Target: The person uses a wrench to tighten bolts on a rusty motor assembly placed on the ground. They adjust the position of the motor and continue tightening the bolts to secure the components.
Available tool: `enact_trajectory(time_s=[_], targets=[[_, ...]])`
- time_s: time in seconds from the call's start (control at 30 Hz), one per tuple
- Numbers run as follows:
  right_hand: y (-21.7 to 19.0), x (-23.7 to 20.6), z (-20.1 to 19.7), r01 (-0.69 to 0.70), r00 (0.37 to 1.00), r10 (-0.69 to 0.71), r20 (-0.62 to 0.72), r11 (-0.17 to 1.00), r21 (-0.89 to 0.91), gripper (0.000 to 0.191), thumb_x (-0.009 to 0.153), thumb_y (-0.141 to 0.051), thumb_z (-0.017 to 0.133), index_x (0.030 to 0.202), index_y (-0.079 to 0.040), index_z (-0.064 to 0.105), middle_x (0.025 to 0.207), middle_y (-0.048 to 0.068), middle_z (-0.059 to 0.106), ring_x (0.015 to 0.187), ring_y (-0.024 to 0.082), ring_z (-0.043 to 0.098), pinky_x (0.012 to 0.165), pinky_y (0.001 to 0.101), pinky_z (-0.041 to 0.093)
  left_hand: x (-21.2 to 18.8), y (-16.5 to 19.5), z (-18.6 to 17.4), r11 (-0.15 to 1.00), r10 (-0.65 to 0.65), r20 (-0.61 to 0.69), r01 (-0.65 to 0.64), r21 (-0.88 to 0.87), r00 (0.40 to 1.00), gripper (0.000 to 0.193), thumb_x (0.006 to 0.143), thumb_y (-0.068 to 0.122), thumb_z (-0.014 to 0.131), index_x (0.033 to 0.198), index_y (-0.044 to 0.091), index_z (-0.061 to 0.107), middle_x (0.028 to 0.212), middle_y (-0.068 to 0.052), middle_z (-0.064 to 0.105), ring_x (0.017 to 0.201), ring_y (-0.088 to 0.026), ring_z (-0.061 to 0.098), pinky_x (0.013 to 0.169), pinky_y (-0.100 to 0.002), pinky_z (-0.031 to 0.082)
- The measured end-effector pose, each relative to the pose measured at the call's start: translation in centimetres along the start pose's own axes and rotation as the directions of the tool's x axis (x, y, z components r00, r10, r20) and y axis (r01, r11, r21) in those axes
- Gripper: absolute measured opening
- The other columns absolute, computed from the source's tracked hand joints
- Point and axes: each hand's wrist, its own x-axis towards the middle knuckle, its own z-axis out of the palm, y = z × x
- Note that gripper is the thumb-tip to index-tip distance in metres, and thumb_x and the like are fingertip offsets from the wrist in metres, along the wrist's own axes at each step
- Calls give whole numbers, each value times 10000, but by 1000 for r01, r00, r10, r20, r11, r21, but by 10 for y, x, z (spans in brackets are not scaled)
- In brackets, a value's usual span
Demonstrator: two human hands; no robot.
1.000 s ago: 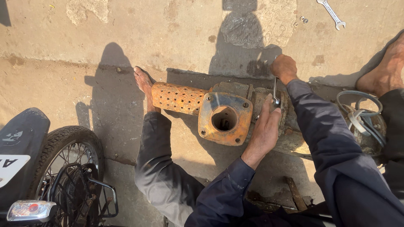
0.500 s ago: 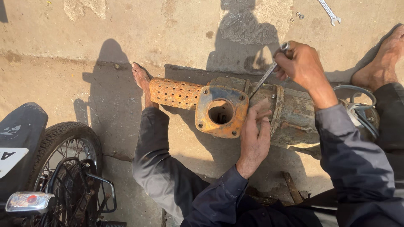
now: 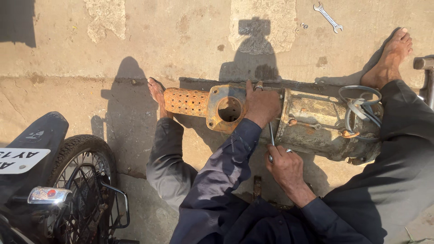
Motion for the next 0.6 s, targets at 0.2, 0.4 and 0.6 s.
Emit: enact_trajectory(time_s=[0.2,0.4,0.6], targets=[[10,14,20,-27,999,25,-38,998,-48,149,798,-120,781,932,-56,768,656,69,697,439,174,588,465,327,459,19,9,16,998,-53,345,36,55,937,236,935,100,553,909,104,788,1051,-145,771,1230,-375,637,1219,-732,73],[9,21,25,-76,997,76,11,997,-17,146,769,-114,776,896,-48,749,666,72,696,472,182,603,524,350,474,48,4,53,963,-93,320,167,-212,943,219,897,116,591,993,34,770,1110,-214,739,1120,-413,692,1118,-575,369],[3,20,29,-51,998,51,35,999,1,238,732,-73,767,969,-46,759,733,87,714,516,200,618,572,356,485,54,-18,86,882,-31,92,71,-467,995,434,871,136,586,1272,-20,637,1180,-266,695,1113,-420,661,977,-471,502]])
